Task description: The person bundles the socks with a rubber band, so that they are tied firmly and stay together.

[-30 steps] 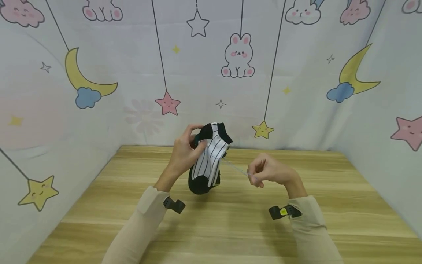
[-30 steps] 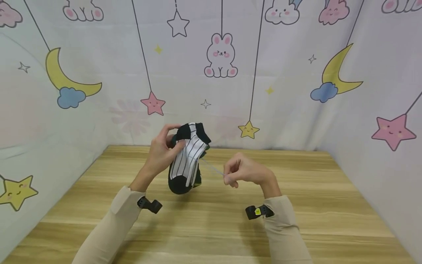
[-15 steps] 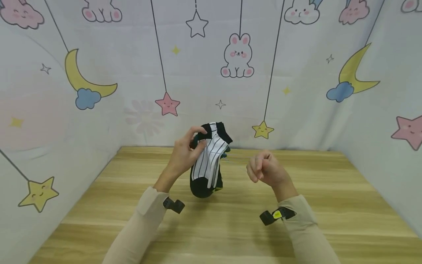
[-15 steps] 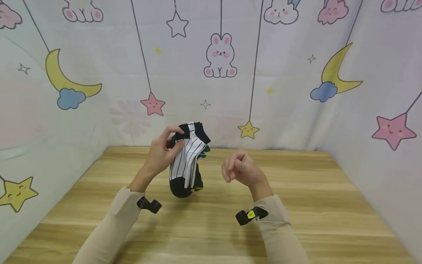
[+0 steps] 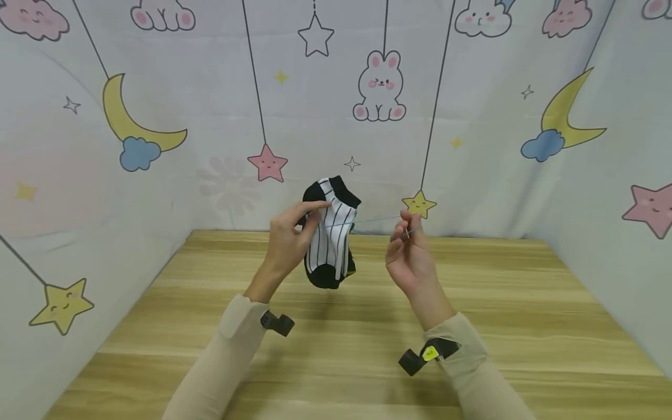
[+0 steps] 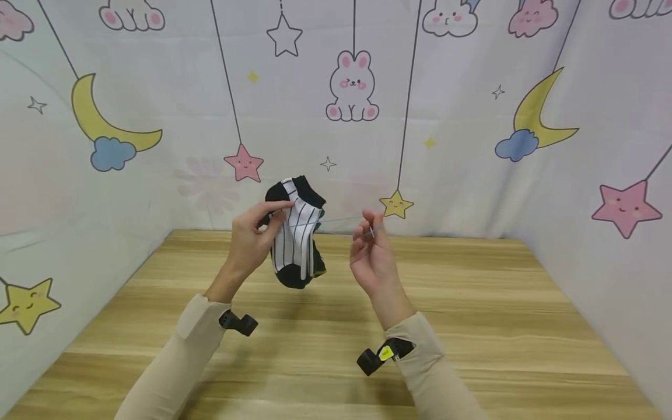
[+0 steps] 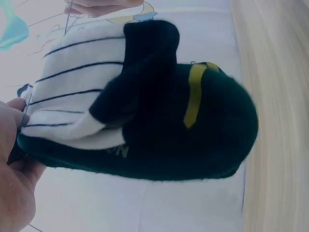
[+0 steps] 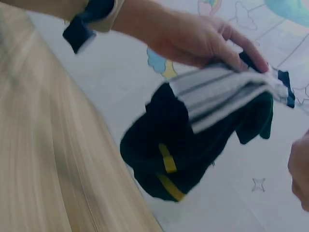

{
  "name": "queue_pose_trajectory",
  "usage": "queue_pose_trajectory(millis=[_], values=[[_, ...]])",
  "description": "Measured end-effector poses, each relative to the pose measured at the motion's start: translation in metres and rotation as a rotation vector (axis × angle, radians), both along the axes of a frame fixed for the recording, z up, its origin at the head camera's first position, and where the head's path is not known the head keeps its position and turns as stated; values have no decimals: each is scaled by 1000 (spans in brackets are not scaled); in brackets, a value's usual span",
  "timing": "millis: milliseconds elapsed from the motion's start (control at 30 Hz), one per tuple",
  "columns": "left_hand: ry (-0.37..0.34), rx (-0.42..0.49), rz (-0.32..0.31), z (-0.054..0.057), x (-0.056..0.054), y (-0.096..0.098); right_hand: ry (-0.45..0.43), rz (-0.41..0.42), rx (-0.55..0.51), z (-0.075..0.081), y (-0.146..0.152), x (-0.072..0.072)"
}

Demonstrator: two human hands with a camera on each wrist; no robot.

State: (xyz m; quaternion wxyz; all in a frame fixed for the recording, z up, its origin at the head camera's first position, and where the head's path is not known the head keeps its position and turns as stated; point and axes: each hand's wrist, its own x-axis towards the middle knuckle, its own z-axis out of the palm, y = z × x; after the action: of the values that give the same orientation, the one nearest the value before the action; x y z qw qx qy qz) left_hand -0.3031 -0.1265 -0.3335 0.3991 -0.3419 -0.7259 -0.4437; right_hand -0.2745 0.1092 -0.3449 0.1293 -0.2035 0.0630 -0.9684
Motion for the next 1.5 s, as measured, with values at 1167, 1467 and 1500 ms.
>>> queue_pose_trajectory(millis=[1167,1467,1500], values=[[-79,-108,-354,-2,3,7,220,-445,1013,-11,-20,-1],[-269,-69,-514,-1,8,2,333,-356,969,-7,-14,0],[-301,-64,-519,-1,8,2,350,-360,973,-7,-13,0]])
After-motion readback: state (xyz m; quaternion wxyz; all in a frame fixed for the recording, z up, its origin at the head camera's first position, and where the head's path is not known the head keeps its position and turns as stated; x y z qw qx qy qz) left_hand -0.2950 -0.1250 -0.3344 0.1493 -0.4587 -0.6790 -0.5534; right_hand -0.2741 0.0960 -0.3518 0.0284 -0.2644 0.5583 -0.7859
